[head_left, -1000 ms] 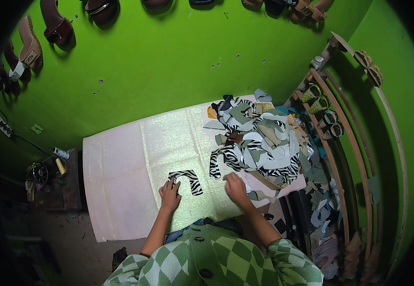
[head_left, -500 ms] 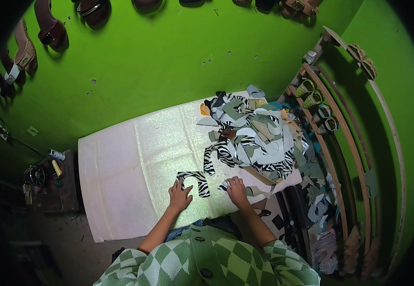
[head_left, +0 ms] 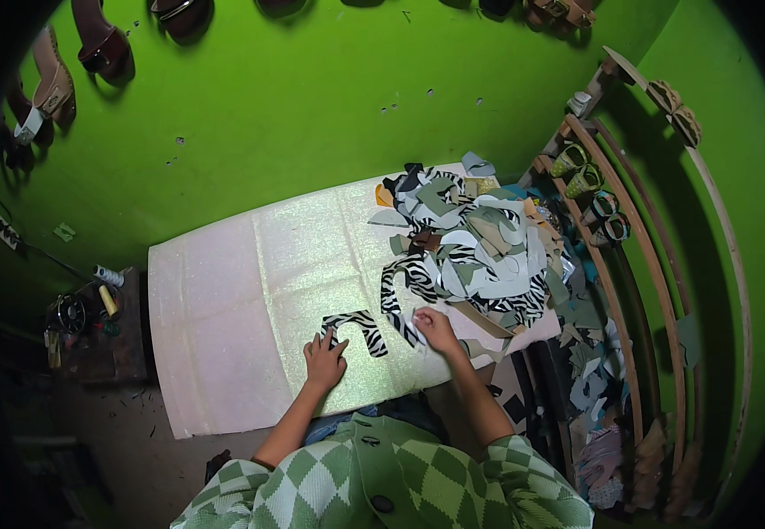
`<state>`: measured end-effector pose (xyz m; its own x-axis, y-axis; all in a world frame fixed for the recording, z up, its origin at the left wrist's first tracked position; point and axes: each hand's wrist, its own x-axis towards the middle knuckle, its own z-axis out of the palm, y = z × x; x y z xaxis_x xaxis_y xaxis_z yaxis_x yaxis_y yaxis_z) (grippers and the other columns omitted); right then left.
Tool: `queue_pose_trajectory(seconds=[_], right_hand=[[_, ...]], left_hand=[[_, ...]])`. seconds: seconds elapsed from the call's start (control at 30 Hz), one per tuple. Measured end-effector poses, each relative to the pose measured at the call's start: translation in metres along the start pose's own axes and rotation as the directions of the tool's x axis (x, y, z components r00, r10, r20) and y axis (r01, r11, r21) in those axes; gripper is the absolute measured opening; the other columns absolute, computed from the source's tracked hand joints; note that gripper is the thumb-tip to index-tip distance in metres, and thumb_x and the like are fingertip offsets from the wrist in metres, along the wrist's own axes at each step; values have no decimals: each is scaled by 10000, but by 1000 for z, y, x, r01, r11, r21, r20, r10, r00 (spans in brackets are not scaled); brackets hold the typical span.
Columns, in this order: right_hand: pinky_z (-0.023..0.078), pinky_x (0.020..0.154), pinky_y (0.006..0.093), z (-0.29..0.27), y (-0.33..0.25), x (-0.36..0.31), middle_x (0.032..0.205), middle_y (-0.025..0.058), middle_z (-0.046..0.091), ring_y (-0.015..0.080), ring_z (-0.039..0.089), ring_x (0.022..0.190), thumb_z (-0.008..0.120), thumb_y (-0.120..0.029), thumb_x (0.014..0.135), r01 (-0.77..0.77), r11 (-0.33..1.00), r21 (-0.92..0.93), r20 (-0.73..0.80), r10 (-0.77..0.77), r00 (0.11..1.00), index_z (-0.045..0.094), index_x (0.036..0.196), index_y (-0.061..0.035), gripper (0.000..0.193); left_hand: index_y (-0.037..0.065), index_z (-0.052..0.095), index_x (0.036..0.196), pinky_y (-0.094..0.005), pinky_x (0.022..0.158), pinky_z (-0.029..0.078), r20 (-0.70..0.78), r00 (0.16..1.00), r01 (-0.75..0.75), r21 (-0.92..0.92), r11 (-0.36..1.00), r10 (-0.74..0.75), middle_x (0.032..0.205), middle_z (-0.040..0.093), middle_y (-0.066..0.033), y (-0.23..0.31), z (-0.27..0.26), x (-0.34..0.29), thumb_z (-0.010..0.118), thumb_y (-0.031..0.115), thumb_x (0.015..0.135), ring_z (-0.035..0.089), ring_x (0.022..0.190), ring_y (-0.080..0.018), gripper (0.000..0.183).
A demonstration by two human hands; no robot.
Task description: Sorting and organizing zebra-patterned shoe upper fabric pieces on a table.
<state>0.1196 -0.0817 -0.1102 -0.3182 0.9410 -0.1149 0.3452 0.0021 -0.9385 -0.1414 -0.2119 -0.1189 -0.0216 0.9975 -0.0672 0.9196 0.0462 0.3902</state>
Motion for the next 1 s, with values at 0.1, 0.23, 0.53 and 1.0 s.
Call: queue_pose_trajectory(seconds=[0.1,0.23,0.53,1.0], right_hand=[[458,667,230,1,-18,26,779,70,625,99,573,714,628,-76,801,58,998,24,-27,-57,998,602,910,10,141],[457,650,280,11,-5,67,798,79,645,171,595,704,674,-153,755,151,944,-293,-66,-178,982,634,862,-15,179],[479,747,338,53,-29,127,873,167,652,288,631,837,631,-195,753,8,957,-290,-160,-56,985,650,905,-24,230],[455,629,231,-13,-78,190,742,35,638,84,559,667,648,-119,782,261,954,-144,-48,-270,962,654,898,4,169]], left_hand=[[218,586,1162,-491,1007,187,5,1000,20,-3,1000,-20,1371,356,-179,-10,2,-7,578,207,719,318,1238,-401,443],[225,573,1183,-504,1014,172,38,999,37,-45,998,-35,1393,327,-172,-7,3,-6,585,214,726,296,1253,-401,457],[215,629,1107,-494,1016,162,27,991,131,-85,988,-129,1361,374,-173,-2,4,-8,560,234,723,321,1234,-397,390],[156,632,1056,-489,994,176,-87,983,141,-201,969,-161,1262,459,-165,2,-19,46,576,239,740,366,1208,-321,332]])
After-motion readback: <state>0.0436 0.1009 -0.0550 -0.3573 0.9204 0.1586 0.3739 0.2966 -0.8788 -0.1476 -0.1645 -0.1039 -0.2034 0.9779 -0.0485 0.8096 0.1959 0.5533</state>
